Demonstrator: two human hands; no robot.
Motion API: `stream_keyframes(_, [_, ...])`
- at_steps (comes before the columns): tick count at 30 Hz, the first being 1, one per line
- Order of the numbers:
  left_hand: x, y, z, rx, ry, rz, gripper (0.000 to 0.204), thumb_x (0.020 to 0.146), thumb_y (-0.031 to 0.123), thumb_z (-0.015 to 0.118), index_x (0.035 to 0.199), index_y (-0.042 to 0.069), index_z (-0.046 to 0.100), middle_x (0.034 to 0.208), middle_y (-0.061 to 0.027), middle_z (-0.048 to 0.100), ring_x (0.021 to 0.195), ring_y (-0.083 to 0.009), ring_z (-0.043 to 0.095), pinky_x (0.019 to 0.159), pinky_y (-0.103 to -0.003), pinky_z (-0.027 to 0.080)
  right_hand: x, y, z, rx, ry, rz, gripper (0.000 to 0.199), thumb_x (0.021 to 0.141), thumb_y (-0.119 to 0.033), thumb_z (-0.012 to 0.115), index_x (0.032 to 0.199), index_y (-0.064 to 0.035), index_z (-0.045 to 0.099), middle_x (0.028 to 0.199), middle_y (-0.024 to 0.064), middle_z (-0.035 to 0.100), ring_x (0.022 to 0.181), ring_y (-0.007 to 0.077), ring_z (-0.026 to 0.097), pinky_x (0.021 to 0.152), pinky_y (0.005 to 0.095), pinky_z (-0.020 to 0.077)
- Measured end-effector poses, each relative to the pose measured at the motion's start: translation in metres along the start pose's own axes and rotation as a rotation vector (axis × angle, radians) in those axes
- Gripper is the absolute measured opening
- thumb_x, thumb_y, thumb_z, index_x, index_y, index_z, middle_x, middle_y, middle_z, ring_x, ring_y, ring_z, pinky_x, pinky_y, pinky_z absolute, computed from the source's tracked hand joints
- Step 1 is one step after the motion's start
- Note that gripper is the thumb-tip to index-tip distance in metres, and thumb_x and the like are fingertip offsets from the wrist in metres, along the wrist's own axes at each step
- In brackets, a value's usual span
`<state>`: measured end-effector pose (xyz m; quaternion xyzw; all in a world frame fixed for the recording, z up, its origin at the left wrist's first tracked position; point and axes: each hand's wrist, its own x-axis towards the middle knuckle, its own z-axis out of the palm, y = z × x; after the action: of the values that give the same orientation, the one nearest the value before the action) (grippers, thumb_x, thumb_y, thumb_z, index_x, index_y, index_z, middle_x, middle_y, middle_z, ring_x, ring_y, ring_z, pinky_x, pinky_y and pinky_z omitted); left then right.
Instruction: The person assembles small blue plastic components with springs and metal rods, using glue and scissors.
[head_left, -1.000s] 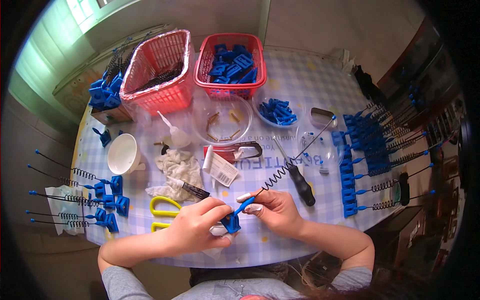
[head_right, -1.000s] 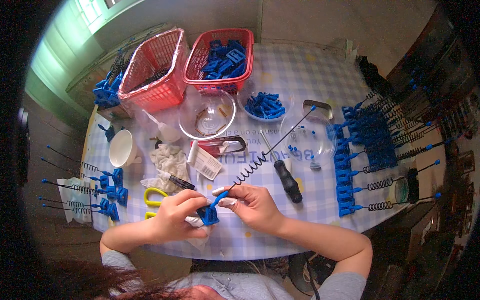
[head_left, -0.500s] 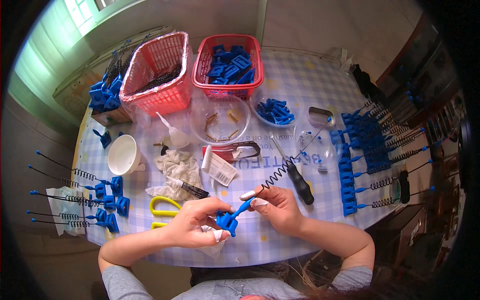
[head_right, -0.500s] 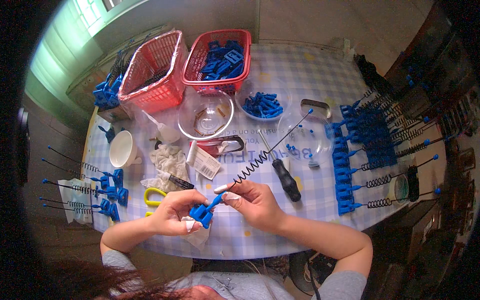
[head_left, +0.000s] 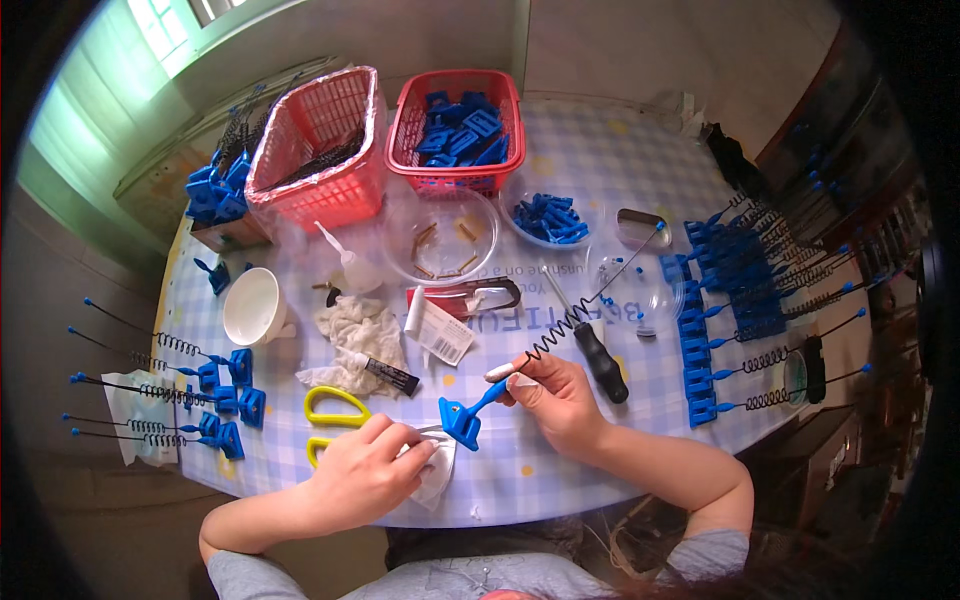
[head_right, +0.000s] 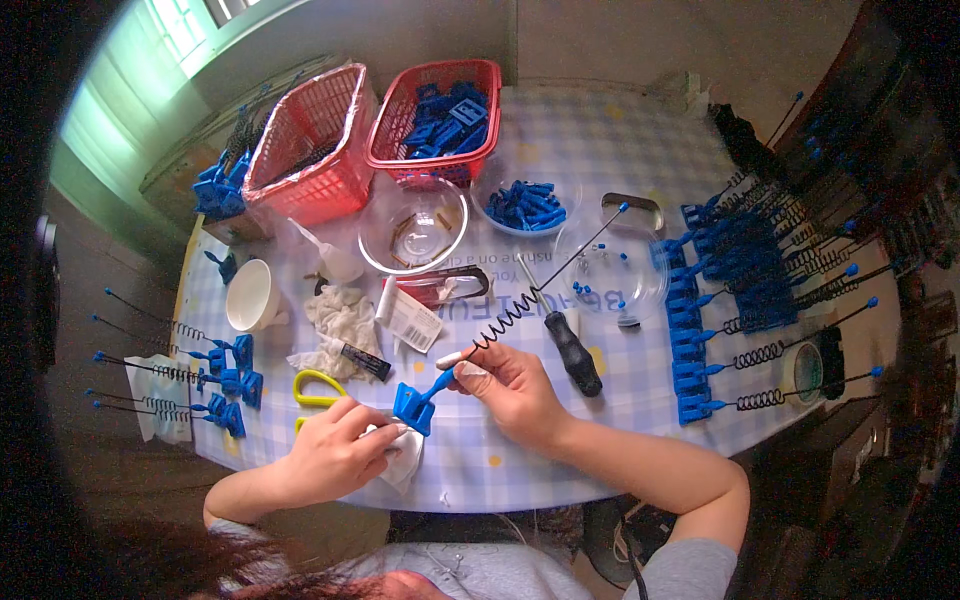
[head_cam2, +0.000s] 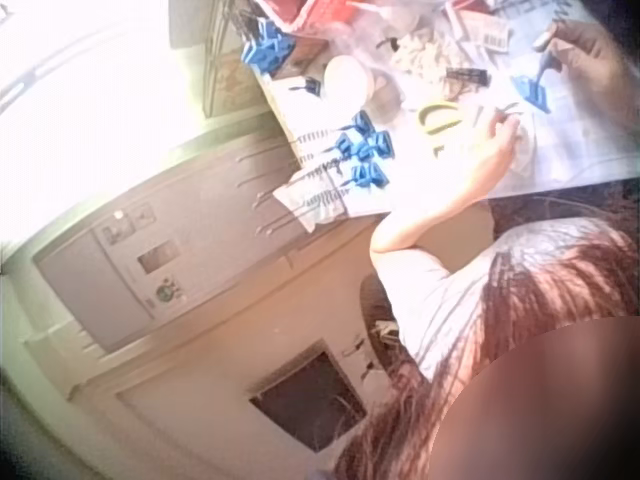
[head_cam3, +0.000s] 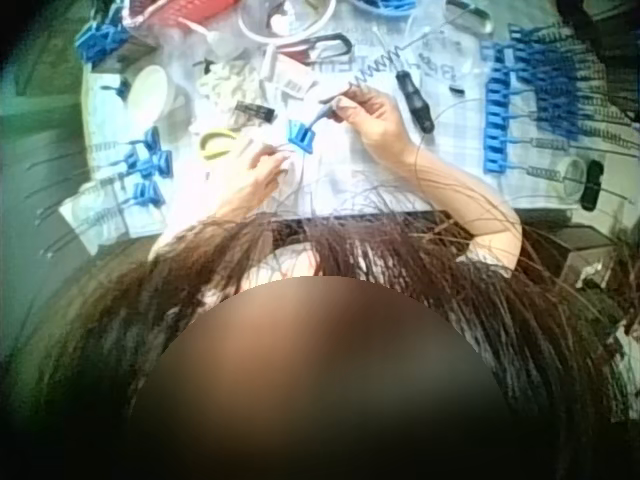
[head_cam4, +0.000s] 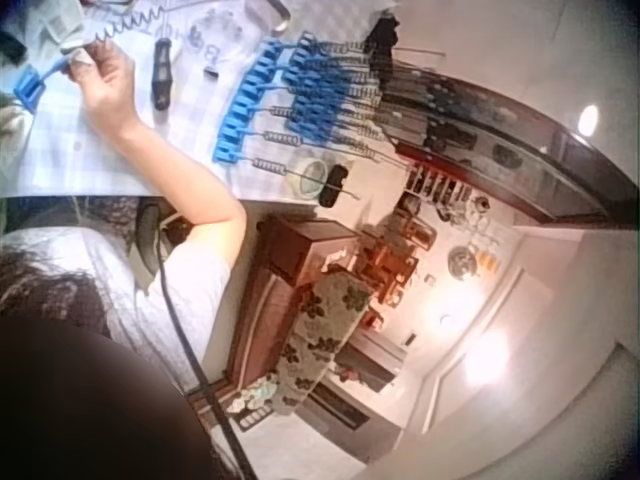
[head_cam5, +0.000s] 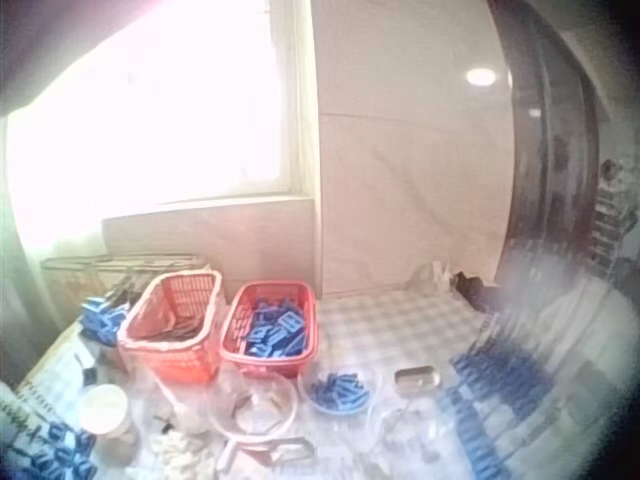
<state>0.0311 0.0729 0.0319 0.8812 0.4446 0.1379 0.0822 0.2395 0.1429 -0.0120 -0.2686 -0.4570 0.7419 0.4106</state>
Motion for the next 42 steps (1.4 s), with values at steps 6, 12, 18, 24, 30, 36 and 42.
stream_keyframes(6, [0.002, -0.009, -0.008, -0.112, 0.016, -0.018, 0.017, 0.061, 0.008, 0.062, 0.074, 0.007, 0.052, 0.078, -0.0042, 0.052, 0.071, -0.021, 0.049, 0.061, -0.03, 0.041, 0.0, 0.002, 0.004, 0.018, -0.027, 0.028, 0.012, 0.083, -0.007, 0.051, 0.094, -0.0039, 0.052, 0.095, 0.0098, 0.058, 0.078, 0.0106, 0.053, 0.072, 0.0256, 0.0428])
stream_keyframes(12, [-0.01, -0.02, -0.011, -0.259, 0.139, -0.108, 0.019, 0.063, 0.006, 0.063, 0.077, 0.005, 0.05, 0.078, -0.0064, 0.052, 0.071, -0.0244, 0.049, 0.065, -0.032, 0.04, -0.001, 0.0, 0.003, -0.032, 0.013, 0.007, 0.011, 0.084, -0.011, 0.05, 0.091, -0.0027, 0.054, 0.091, 0.0067, 0.058, 0.078, 0.0096, 0.052, 0.071, 0.0243, 0.0419])
stream_keyframes(18, [-0.008, -0.003, 0.003, -0.056, 0.062, -0.119, 0.02, 0.059, 0.01, 0.064, 0.077, 0.009, 0.055, 0.084, -0.0039, 0.051, 0.077, -0.0219, 0.048, 0.067, -0.033, 0.039, 0.0, 0.001, 0.004, -0.029, -0.006, 0.003, 0.012, 0.084, -0.011, 0.05, 0.091, -0.0026, 0.054, 0.091, 0.0067, 0.058, 0.077, 0.0094, 0.052, 0.071, 0.024, 0.0423])
stream_keyframes(24, [-0.007, -0.022, -0.012, -0.58, 0.116, -0.133, 0.015, 0.069, 0.008, 0.06, 0.081, 0.005, 0.051, 0.088, -0.0071, 0.054, 0.082, -0.0235, 0.05, 0.074, -0.033, 0.038, -0.001, 0.002, 0.002, 0.001, -0.012, -0.02, 0.011, 0.084, -0.01, 0.051, 0.091, -0.0035, 0.053, 0.092, 0.0073, 0.058, 0.078, 0.01, 0.053, 0.072, 0.0247, 0.0433])
stream_keyframes(30, [-0.028, -0.039, -0.031, -1.53, 0.449, -0.318, 0.009, 0.083, 0.004, 0.041, 0.088, 0.004, 0.034, 0.089, -0.0137, 0.054, 0.083, -0.0228, 0.057, 0.081, -0.035, 0.044, -0.002, 0.003, 0.002, -0.028, -0.024, -0.01, 0.01, 0.083, -0.009, 0.05, 0.092, -0.0038, 0.053, 0.092, 0.0079, 0.058, 0.078, 0.0106, 0.054, 0.072, 0.0247, 0.0439])
stream_keyframes(36, [-0.036, -0.068, -0.056, -0.018, 0.462, -0.519, 0.011, 0.072, 0.0, 0.055, 0.082, 0.001, 0.05, 0.077, -0.0094, 0.051, 0.068, -0.0197, 0.052, 0.06, -0.026, 0.042, -0.005, 0.006, 0.005, -0.018, -0.003, -0.002, 0.011, 0.083, -0.008, 0.051, 0.092, -0.0029, 0.053, 0.091, 0.0079, 0.058, 0.078, 0.0106, 0.054, 0.071, 0.024, 0.0438])
stream_keyframes(42, [-0.021, -0.088, -0.066, 0.387, 0.485, -0.524, 0.008, 0.067, -0.001, 0.055, 0.076, 0.0, 0.056, 0.077, -0.0128, 0.053, 0.071, -0.028, 0.054, 0.063, -0.035, 0.044, -0.004, 0.008, 0.004, -0.006, -0.028, -0.015, 0.012, 0.083, -0.008, 0.051, 0.093, -0.0018, 0.053, 0.09, 0.0075, 0.058, 0.078, 0.0104, 0.055, 0.071, 0.0239, 0.0442])
